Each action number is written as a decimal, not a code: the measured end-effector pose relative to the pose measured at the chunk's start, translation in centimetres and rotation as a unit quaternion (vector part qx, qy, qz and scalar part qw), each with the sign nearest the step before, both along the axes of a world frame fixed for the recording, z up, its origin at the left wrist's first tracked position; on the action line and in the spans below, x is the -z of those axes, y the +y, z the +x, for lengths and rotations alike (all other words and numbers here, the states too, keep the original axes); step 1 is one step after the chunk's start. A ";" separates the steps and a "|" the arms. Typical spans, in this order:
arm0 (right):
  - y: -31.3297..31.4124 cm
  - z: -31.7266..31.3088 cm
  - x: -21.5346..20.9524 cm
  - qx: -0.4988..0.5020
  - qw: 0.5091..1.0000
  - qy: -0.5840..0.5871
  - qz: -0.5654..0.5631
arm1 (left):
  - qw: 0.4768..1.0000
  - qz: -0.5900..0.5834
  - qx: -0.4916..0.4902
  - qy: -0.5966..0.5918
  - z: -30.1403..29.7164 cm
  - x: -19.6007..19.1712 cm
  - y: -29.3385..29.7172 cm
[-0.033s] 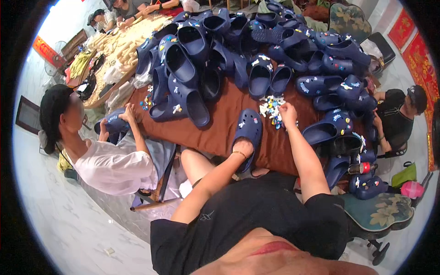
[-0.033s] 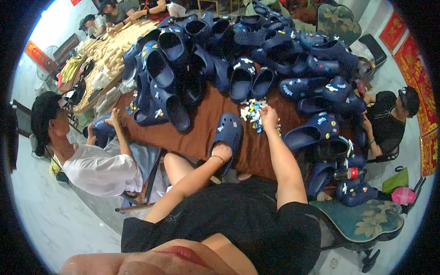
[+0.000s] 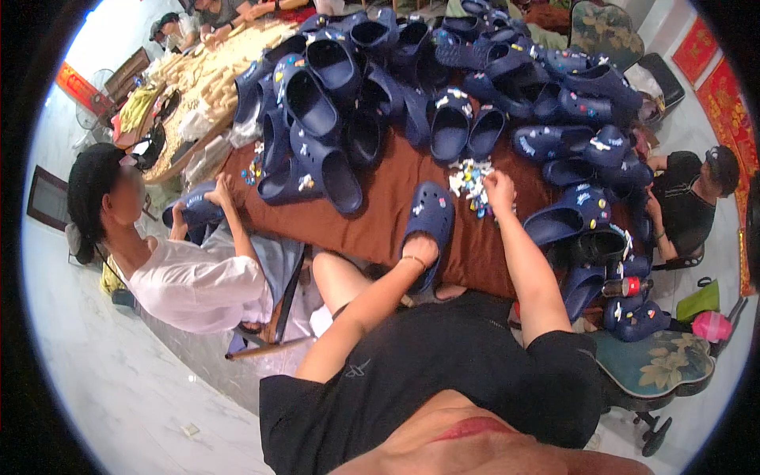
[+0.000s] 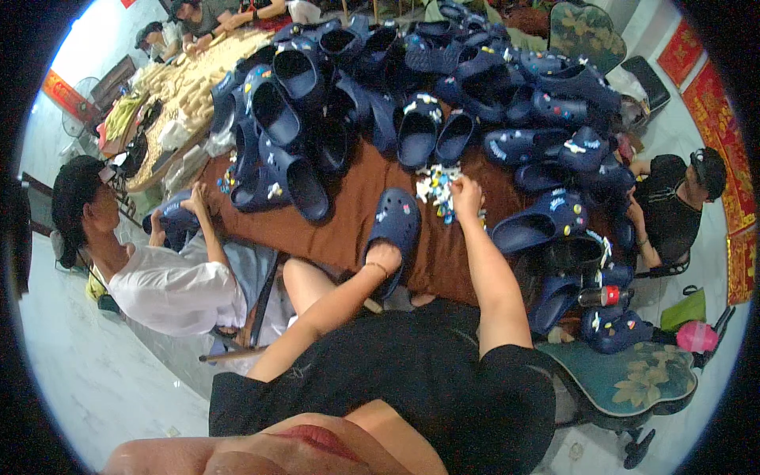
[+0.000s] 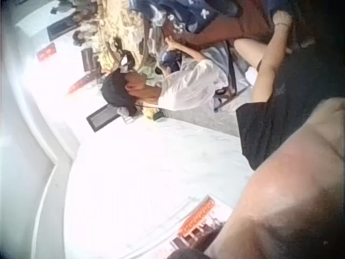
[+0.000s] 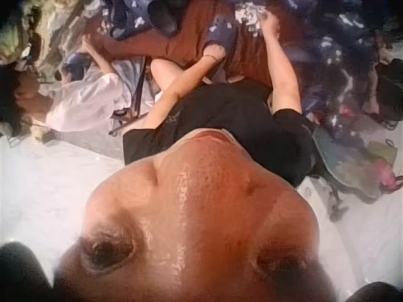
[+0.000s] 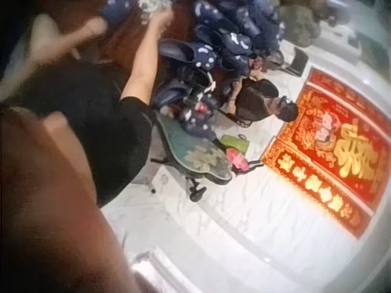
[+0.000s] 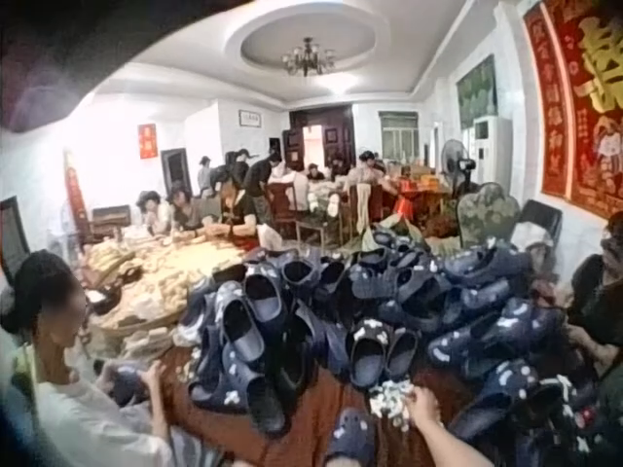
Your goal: Attaching decorative charms to blue clogs.
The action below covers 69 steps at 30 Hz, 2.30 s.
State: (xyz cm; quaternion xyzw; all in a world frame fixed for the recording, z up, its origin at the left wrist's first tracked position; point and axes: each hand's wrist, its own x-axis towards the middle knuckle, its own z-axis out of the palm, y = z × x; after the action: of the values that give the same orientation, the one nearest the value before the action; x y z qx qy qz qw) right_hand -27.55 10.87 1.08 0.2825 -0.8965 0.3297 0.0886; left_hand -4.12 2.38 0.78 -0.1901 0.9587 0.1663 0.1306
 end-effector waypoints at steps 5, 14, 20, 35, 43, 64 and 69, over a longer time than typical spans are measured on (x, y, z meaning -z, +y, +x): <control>-0.4 -0.8 -0.8 -0.035 0.996 0.036 -0.070 | 1.000 -0.002 0.000 0.002 -0.6 0.2 0.1; -0.6 6.8 -1.1 -0.225 0.856 -0.458 -0.085 | 0.999 0.030 -0.033 0.000 -0.7 -0.5 0.0; 0.3 7.0 0.0 -0.206 0.884 -0.417 -0.033 | 0.999 0.019 -0.004 -0.045 -1.3 -1.8 -0.3; -0.3 9.1 -1.5 -0.249 0.814 -0.522 0.046 | 0.999 0.040 -0.015 -0.022 0.6 1.1 0.6; -0.3 6.4 0.1 -0.333 0.840 -0.422 0.074 | 1.000 -0.009 0.009 -0.019 -0.7 -0.6 0.4; -1.3 8.0 -0.3 -0.290 0.810 -0.509 0.033 | 0.999 -0.007 -0.027 -0.021 0.0 1.9 -0.4; -1.3 7.7 -0.5 -0.240 0.872 -0.405 0.136 | 0.999 0.032 -0.006 -0.021 -0.4 0.3 0.4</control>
State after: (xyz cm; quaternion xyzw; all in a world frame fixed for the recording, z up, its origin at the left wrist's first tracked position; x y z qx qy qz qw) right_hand -19.80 9.59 1.54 0.3397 -0.7944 0.3013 -0.4033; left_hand -4.49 2.81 0.52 -0.1951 0.9488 0.1933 0.1561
